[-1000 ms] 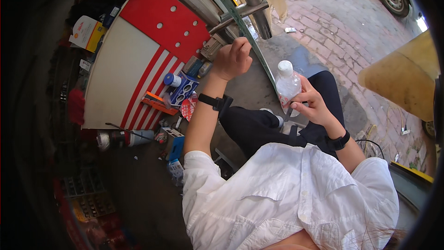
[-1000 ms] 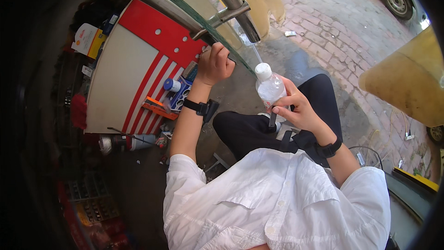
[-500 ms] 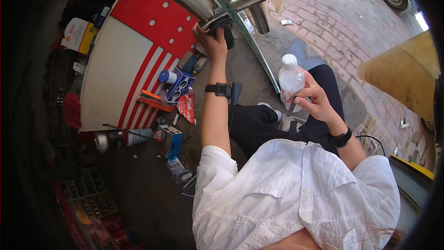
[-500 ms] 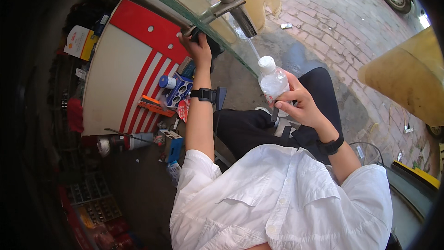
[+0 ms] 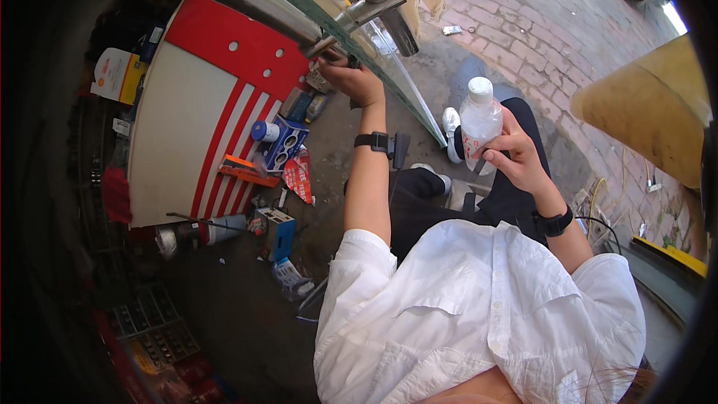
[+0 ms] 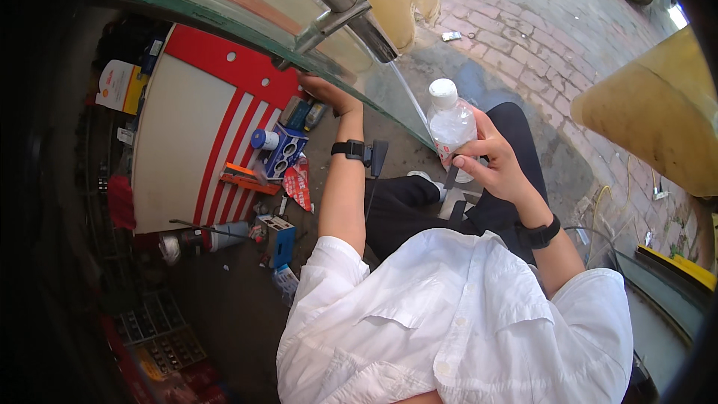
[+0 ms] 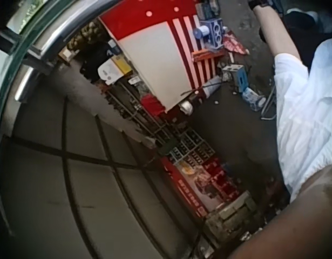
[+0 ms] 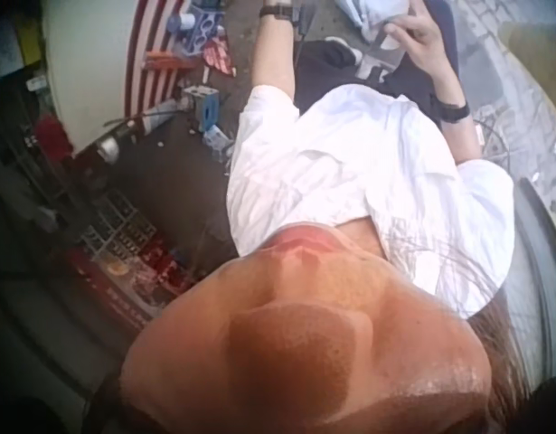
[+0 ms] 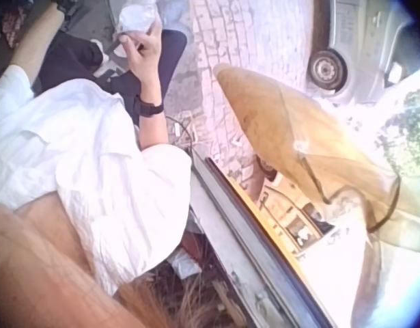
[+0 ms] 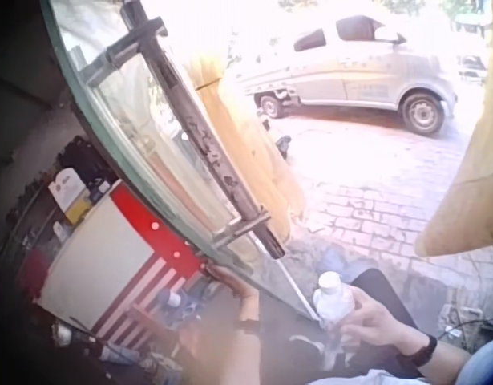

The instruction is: The recorder is cleaning a glass door handle using a cloth and liquid from a bottle.

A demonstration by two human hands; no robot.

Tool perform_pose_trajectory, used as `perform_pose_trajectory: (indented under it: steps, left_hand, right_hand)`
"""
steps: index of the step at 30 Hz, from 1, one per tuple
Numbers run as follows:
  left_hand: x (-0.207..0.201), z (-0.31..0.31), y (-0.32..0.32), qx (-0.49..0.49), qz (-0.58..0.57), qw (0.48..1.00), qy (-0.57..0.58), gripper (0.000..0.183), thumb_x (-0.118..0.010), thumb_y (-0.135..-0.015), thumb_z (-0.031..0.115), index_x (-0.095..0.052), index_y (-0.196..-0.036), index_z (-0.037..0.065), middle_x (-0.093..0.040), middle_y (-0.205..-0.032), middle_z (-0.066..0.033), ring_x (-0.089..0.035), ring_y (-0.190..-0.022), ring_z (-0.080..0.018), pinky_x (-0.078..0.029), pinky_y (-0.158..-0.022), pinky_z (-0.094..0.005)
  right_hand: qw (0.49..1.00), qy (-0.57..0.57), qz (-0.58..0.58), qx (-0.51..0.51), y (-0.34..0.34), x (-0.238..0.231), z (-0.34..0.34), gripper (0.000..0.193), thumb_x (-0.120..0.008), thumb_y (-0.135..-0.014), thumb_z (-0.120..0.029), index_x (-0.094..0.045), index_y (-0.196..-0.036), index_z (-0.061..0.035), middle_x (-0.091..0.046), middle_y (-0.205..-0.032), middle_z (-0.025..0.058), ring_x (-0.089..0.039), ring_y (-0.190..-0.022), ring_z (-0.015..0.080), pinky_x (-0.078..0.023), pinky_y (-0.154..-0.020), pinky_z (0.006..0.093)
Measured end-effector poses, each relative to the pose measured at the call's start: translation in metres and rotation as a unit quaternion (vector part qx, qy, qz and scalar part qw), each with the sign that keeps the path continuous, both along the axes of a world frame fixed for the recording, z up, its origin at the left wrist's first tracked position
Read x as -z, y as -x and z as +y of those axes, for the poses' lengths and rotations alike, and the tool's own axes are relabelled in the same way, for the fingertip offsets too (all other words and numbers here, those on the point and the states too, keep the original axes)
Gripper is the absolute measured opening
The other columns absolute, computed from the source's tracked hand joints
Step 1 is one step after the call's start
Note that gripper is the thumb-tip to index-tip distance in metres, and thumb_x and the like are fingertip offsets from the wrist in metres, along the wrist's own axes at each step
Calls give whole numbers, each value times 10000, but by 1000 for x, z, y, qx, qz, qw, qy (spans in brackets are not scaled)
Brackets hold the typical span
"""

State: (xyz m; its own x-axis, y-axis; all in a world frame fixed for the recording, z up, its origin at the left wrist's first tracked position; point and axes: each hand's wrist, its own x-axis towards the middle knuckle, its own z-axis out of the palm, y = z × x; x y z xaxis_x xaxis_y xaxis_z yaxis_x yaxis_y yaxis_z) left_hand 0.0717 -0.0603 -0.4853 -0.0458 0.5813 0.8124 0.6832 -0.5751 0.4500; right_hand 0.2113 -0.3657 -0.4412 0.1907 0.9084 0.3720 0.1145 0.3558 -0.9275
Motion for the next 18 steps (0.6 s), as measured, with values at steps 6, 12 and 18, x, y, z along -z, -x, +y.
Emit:
perform_pose_trajectory:
  steps: [6,12,18]
  left_hand:
    - [-42,-2,-11,39,-101,990,87,586,-689,-820,45,-343,-1272,-91,-516,-1162,-250,-535,-1087,-402,-436,-918,-470]
    - [-23,19,15,167,-87,982,15,619,-672,-876,213,-313,-1290,-76,-563,-1071,-239,-602,-963,-401,-482,-831,-456]
    - [9,22,29,191,22,980,-47,787,-657,-871,288,-190,-1396,-67,-582,-1064,-251,-622,-935,-430,-510,-775,-453]
  right_hand:
    - [999,27,-15,27,-13,5,-11,121,-708,-858,-155,-742,-898,-46,-367,-1486,193,-399,-1339,313,-297,-1089,413]
    - [999,34,-6,27,-13,8,-5,133,-696,-868,-156,-730,-869,-28,-376,-1456,185,-424,-1298,292,-342,-1048,399]
    - [999,20,11,30,-8,3,-4,134,-692,-867,-146,-724,-854,-18,-390,-1438,180,-443,-1274,287,-373,-1027,393]
